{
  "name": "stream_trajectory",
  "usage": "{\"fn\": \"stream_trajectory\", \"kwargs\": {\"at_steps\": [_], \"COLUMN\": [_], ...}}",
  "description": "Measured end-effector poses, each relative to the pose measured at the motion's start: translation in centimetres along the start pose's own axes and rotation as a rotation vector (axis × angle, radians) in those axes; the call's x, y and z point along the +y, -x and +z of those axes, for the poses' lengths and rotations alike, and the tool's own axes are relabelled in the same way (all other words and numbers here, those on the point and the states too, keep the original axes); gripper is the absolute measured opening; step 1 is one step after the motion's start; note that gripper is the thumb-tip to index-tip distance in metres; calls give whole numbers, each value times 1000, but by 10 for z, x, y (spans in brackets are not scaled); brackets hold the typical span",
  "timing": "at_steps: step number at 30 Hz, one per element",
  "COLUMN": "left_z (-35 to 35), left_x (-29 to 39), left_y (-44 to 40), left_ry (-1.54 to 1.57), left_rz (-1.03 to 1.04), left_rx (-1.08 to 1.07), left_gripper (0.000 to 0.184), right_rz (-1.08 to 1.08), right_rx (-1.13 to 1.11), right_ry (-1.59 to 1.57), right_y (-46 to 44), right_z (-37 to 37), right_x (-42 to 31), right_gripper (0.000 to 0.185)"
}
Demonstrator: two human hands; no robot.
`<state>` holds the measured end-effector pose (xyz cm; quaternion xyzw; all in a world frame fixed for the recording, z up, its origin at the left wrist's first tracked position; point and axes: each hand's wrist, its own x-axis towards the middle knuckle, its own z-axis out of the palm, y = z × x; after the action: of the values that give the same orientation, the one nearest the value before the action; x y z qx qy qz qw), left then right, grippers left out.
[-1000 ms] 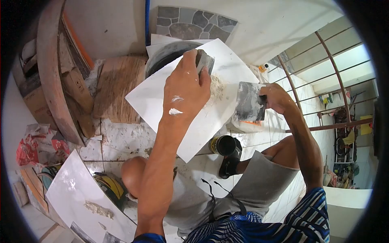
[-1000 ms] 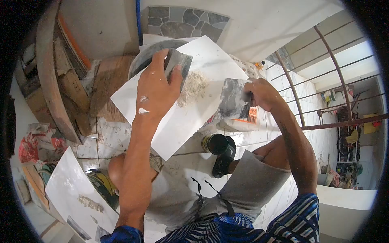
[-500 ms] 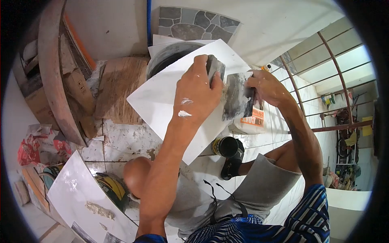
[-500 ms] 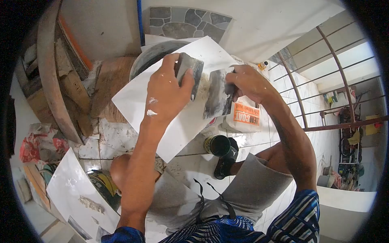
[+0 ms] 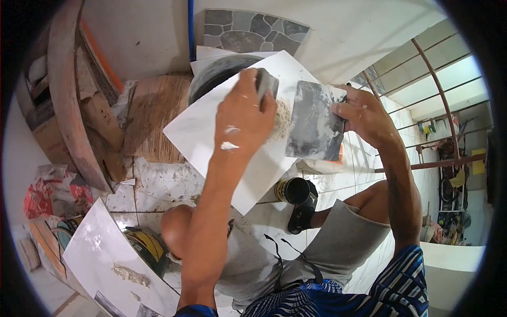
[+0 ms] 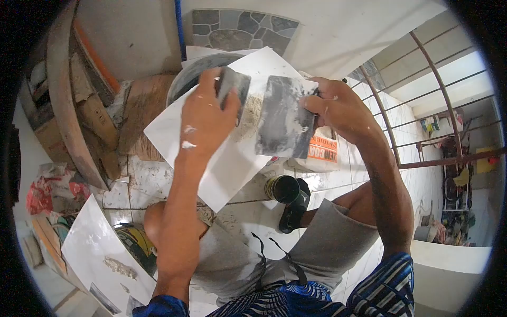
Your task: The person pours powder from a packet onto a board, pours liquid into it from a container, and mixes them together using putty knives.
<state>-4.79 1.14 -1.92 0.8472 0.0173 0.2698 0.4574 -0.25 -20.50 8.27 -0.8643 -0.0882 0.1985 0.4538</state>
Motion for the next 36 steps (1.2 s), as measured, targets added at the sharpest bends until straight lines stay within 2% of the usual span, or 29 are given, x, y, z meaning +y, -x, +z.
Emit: {"fn": "stream_trajectory", "kwargs": {"at_steps": [1, 4, 7, 8, 12, 15, 18, 21, 24, 27, 30, 33, 36], "left_z": [-5, -20, -31, -33, -38, -43, -50, -48, -48, -43, -44, -47, -45], "left_x": [-2, -7, -15, -17, -27, -29, -24, -30, -24, -28, -28, -18, -23], "left_y": [-2, -8, -10, -10, -10, -11, -12, -14, -12, -12, -12, -9, -8], "left_ry": [-10, 43, 66, 57, 98, 162, 271, 183, 172, 173, 176, 177, 150], "left_rz": [24, -59, -143, -141, -184, -255, -326, -282, -261, -250, -189, -224, -230], "left_rx": [51, 117, 142, 164, 170, 171, 140, 187, 201, 194, 212, 197, 146], "left_gripper": [37, 41, 44, 45, 42, 46, 47, 47, 46, 46, 45, 44, 45], "right_rz": [-1, 49, 112, 149, 116, 140, 41, -310, -331, -314, -641, -730, -800], "right_rx": [21, 68, 32, -14, -100, -80, -53, 42, 79, 99, -10, -45, -61], "right_ry": [90, 93, -85, 55, -167, 246, 528, 532, 543, 713, 913, 1053, 1166], "right_y": [3, 1, 0, -3, 7, 10, 16, 17, 20, 22, 15, 29, 39], "right_z": [-4, -15, -15, -17, -16, -17, -14, -3, 3, 10, 16, 50, 75], "right_x": [1, 34, 62, 68, 74, 54, 37, 27, 5, -2, 20, 29, 50], "right_gripper": [41, 41, 39, 33, 32, 33, 43, 56, 65, 63, 58, 45, 45]}}
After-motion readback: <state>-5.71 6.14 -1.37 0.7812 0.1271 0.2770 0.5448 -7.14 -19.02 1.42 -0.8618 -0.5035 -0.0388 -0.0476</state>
